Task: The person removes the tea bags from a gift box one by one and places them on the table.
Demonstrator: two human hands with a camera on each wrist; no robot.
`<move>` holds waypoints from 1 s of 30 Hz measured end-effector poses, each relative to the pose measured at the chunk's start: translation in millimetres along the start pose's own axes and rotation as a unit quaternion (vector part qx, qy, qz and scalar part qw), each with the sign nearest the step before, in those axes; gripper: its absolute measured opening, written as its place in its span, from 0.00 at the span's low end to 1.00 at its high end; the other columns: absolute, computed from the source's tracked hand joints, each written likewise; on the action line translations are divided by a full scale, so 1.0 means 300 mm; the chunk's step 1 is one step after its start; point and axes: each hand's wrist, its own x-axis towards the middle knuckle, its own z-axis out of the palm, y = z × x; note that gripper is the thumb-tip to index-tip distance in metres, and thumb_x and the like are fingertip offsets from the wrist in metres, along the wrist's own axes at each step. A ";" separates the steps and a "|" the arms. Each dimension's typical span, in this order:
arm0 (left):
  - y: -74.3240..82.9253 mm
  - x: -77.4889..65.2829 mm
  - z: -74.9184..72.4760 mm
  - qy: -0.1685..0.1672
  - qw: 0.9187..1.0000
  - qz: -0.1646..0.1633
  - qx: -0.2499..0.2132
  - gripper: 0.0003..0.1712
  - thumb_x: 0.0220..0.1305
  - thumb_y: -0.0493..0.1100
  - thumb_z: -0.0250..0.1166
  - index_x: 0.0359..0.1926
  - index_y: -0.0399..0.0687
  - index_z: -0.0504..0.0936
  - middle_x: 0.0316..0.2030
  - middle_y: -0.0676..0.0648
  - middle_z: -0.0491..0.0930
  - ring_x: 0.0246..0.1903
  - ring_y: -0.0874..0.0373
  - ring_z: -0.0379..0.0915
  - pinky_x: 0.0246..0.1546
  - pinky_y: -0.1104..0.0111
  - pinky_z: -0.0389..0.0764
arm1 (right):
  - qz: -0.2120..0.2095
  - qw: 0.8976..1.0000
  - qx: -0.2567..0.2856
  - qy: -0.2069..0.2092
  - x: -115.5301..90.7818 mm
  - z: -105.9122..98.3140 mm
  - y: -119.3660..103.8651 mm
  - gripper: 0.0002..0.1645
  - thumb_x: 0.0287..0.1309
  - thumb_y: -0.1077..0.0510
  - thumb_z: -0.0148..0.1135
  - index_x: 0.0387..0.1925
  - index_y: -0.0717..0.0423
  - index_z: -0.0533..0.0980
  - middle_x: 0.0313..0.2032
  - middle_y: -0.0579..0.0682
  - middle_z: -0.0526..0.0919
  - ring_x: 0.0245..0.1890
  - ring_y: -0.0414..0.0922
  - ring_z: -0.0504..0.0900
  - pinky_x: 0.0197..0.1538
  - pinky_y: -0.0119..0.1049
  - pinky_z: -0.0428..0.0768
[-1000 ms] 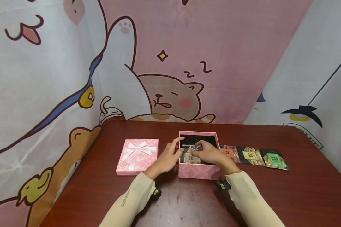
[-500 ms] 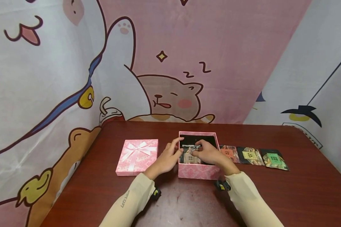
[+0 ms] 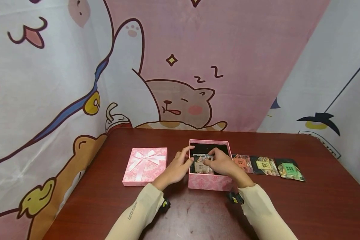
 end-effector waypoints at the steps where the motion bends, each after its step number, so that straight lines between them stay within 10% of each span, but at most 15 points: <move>1: 0.000 0.000 0.001 0.000 1.000 0.001 0.000 0.26 0.69 0.54 0.47 0.66 0.69 0.54 0.44 0.44 0.66 0.39 0.53 0.71 0.41 0.58 0.70 | -0.001 1.000 -0.001 0.002 -0.001 -0.001 0.001 0.28 0.54 0.50 0.60 0.49 0.65 0.68 0.39 0.57 0.75 0.37 0.49 0.74 0.37 0.43 0.73; 30: -0.003 0.004 0.004 -0.007 1.000 -0.003 0.010 0.26 0.69 0.56 0.45 0.66 0.73 0.53 0.45 0.47 0.67 0.39 0.56 0.70 0.39 0.60 0.71 | -0.087 0.995 0.034 -0.041 0.028 0.027 -0.018 0.16 0.53 0.60 0.59 0.42 0.68 0.75 0.25 0.52 0.77 0.20 0.41 0.73 0.26 0.36 0.72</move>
